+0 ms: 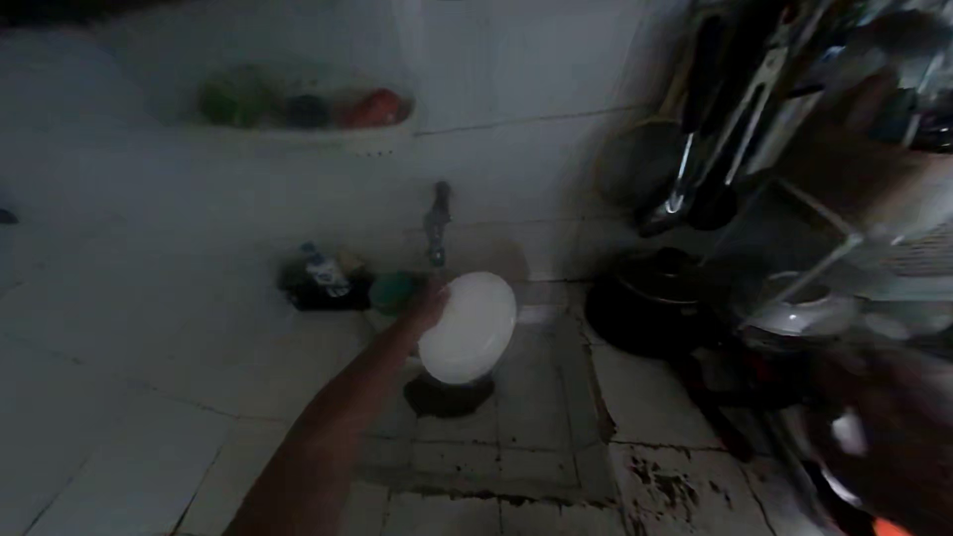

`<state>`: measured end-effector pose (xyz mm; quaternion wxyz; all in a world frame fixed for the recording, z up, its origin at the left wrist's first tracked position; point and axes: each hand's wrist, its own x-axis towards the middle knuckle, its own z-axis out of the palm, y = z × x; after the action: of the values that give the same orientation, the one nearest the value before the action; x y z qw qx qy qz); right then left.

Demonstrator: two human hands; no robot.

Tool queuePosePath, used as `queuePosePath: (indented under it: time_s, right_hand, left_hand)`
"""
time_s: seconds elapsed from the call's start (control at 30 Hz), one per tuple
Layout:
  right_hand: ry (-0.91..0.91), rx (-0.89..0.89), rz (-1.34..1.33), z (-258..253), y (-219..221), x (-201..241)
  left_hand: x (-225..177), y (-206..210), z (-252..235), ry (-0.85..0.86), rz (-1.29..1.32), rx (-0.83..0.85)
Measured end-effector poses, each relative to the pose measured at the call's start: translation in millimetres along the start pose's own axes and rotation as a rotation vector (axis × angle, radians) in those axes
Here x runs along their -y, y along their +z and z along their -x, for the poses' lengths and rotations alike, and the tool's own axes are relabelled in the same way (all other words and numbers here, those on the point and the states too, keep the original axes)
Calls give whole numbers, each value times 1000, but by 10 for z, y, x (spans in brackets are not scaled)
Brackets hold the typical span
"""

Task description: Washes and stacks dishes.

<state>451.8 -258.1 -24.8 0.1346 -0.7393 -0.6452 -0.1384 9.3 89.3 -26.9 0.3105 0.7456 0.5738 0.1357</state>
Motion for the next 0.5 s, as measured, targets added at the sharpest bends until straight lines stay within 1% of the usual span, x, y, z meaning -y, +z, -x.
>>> queuePosePath:
  time_s: [0.03,0.1,0.13,0.17,0.2,0.27,0.33,0.4,0.43,0.47,0.5]
  right_hand:
    - [67,96,-151,-242,14,598]
    - [55,352,-298,-618,239,1399]
    - [37,485,-345,-796,389,1712]
    - [9,578,-387,-965,559,1984]
    - [-16,623,-431,-1112,739,2207]
    - [-51,701,-446,-1374,994,2563]
    - [-47,744,-375,-1599,1182,2833]
    - [5,699,-264,-1760,1386,3083]
    - [36,647,-223,-1822,1492,3230]
    - [57,559,-219,-1861,1604,3390]
    - [42,493,-258,-1893,1710,3557]
  left_hand:
    - [63,29,52,-108,117,-32]
    - [230,106,199,-285,385,-90]
    - [339,168,261,-387,548,-104]
    - [440,218,305,-475,706,-118]
    - [514,252,351,-530,831,-130]
    - [590,260,510,-575,959,-149]
    - [663,304,620,-553,1042,-197]
    - [706,342,705,-533,1090,-164]
    - [715,371,734,-532,1088,-133]
    - [699,399,757,-533,1089,-107]
    - [673,428,768,-528,1084,-97]
